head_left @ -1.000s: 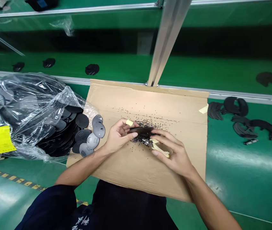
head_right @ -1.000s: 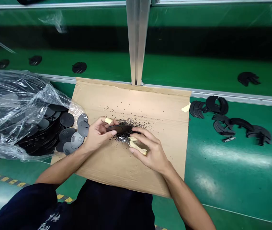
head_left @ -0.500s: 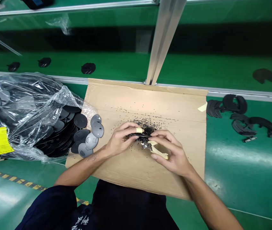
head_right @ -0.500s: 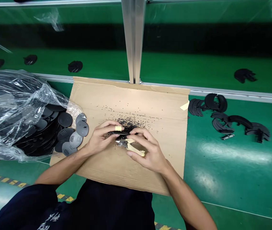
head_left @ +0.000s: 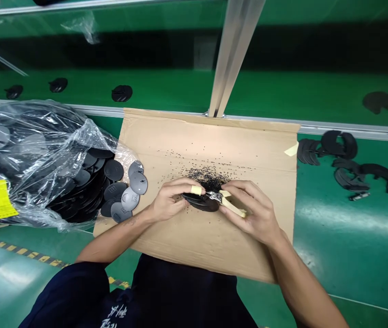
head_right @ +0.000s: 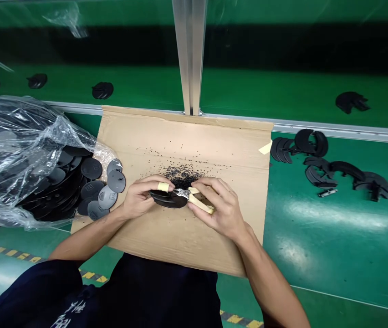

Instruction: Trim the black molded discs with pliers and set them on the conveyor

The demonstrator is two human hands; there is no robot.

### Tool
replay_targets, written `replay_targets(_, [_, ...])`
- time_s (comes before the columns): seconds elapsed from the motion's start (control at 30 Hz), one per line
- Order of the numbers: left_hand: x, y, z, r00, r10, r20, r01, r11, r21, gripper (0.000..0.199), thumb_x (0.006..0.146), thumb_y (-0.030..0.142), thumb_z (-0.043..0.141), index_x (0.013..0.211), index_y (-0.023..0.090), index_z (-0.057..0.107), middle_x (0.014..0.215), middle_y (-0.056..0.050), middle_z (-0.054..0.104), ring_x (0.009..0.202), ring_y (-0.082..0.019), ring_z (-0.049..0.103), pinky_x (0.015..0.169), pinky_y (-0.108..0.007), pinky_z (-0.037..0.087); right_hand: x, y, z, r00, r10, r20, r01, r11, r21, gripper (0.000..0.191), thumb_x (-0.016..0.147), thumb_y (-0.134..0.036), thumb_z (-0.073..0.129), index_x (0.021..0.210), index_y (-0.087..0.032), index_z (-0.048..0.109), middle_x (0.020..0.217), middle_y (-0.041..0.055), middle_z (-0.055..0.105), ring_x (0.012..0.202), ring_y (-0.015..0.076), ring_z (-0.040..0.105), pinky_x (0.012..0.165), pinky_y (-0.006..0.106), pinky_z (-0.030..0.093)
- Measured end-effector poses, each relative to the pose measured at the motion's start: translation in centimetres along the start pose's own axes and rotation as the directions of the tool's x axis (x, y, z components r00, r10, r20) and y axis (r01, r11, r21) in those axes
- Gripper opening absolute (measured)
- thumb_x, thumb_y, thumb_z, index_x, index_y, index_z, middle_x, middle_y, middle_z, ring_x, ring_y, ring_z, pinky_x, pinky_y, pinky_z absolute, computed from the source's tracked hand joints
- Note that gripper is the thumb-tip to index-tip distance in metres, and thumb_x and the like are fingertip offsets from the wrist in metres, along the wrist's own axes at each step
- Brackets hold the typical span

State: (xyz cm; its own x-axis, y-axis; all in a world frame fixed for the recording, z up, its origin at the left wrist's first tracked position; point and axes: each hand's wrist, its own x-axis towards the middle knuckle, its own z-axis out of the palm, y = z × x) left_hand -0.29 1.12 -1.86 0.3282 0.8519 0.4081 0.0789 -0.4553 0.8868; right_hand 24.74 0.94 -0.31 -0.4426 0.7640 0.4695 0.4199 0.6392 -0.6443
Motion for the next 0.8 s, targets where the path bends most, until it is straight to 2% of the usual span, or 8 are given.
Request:
replay_targets(0.3, [-0.07,-0.07,0.01,1.000,-0.001,-0.028,0.000,1.000,-0.024,0.019,0.092,0.015,0.069,0.108,0.019,0.078,0.098,-0.010,0.079,0.090,-0.016,0.075,0.079,-0.027,0.062,-0.09,0.00,0.09,0.999,-0.040,0.007,0.041,0.998,-0.054,0.045,0.089,-0.024,0.072,0.132,-0.021,0.059,0.114,0.0133,0.069,0.099,0.0244,0.069,0.079,0.041,0.061])
replay_targets(0.47, [0.03,0.06,0.09,1.000,0.010,-0.010,-0.010,0.999,-0.037,0.020,0.090,0.012,0.070,0.108,0.019,0.077,0.098,-0.009,0.080,0.090,-0.016,0.076,0.079,-0.027,0.062,-0.11,0.10,-0.02,0.996,-0.084,0.011,0.085,0.987,-0.139,0.044,0.090,-0.026,0.072,0.131,-0.019,0.058,0.113,0.0143,0.070,0.096,0.0248,0.069,0.075,0.040,0.060])
replay_targets(0.6, [0.04,0.18,0.06,1.000,-0.003,-0.003,0.003,1.000,-0.026,0.022,0.089,0.009,0.069,0.108,0.019,0.077,0.098,-0.009,0.080,0.091,-0.016,0.076,0.081,-0.027,0.063,-0.23,0.17,-0.07,0.996,-0.084,0.029,0.087,0.981,-0.172,0.045,0.091,-0.028,0.071,0.133,-0.022,0.057,0.115,0.0133,0.070,0.095,0.0245,0.069,0.073,0.040,0.058])
replay_targets(0.8, [0.05,0.24,0.16,1.000,-0.026,-0.010,0.026,1.000,-0.008,0.016,0.092,0.017,0.070,0.105,0.018,0.078,0.097,-0.010,0.081,0.089,-0.017,0.077,0.080,-0.028,0.064,-0.49,0.04,0.22,0.997,-0.076,0.025,0.080,0.979,-0.187,0.048,0.092,-0.025,0.070,0.137,-0.022,0.055,0.115,0.0131,0.070,0.096,0.0249,0.068,0.075,0.040,0.058])
